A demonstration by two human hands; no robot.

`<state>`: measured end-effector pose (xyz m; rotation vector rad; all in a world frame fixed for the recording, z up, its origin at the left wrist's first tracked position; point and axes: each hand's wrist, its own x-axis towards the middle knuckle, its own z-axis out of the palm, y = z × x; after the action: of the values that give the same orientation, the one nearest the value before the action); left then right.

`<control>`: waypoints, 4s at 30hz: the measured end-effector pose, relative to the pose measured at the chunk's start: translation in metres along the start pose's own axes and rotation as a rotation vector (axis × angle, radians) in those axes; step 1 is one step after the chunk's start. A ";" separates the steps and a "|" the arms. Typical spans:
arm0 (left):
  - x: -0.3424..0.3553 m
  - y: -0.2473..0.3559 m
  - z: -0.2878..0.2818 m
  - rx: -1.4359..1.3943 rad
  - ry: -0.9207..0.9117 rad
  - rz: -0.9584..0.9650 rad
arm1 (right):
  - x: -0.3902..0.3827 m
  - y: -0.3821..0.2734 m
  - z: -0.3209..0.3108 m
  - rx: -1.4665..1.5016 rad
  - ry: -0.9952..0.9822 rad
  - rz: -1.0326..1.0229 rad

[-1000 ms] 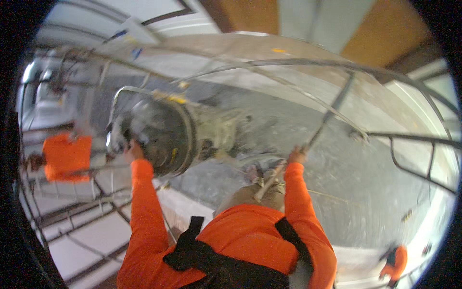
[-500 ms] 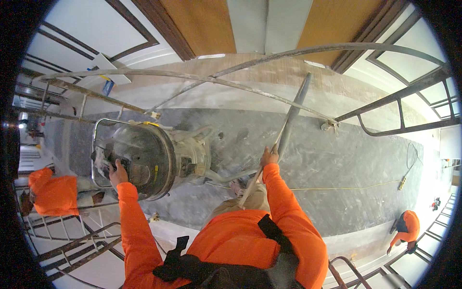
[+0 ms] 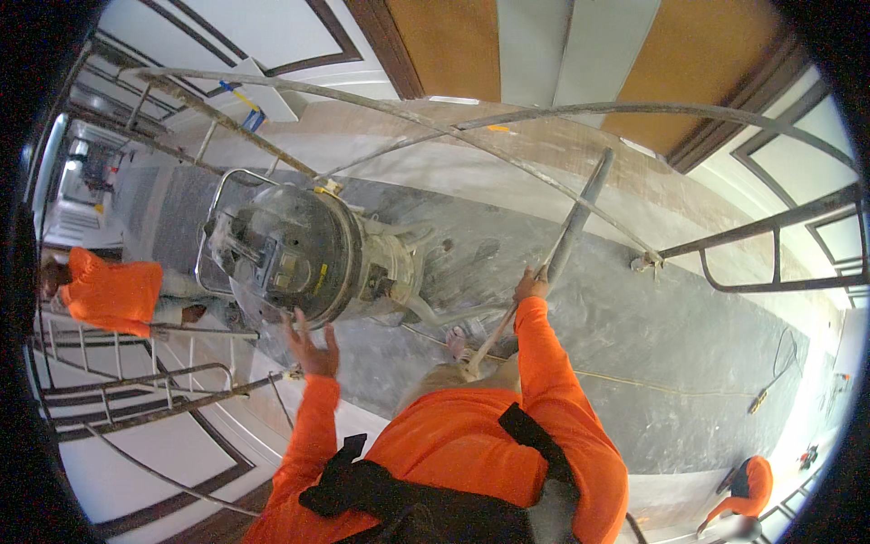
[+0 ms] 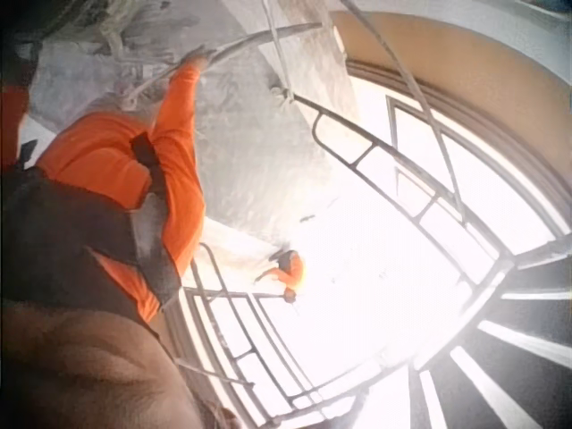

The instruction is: The person stands on scaffolding and uses a long-handled squeegee tool to spread a gray leveling compound across a floor, while a vacuum unit sits nearby.

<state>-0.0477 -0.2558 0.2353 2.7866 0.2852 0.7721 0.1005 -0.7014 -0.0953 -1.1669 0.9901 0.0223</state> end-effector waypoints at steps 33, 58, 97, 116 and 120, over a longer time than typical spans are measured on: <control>-0.261 -0.100 0.055 -0.188 -1.321 -0.595 | -0.149 -0.114 -0.028 -0.168 -0.231 0.192; -0.258 -0.184 0.099 -0.020 -1.389 -0.139 | -0.185 -0.114 -0.033 -0.315 -0.477 0.192; -0.178 -0.197 0.084 -0.304 -1.076 -0.403 | -0.175 -0.099 0.018 -0.354 -0.427 0.171; -0.163 -0.175 0.093 -0.116 -1.288 -0.580 | -0.162 -0.088 -0.088 -0.236 -0.302 0.132; -0.135 -0.164 0.114 -0.191 -1.282 -0.527 | -0.199 -0.097 -0.097 -0.198 -0.229 0.206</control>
<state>-0.1216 -0.1525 0.0304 2.2633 0.5664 -1.0107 -0.0327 -0.7275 0.1050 -1.2062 0.9141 0.4181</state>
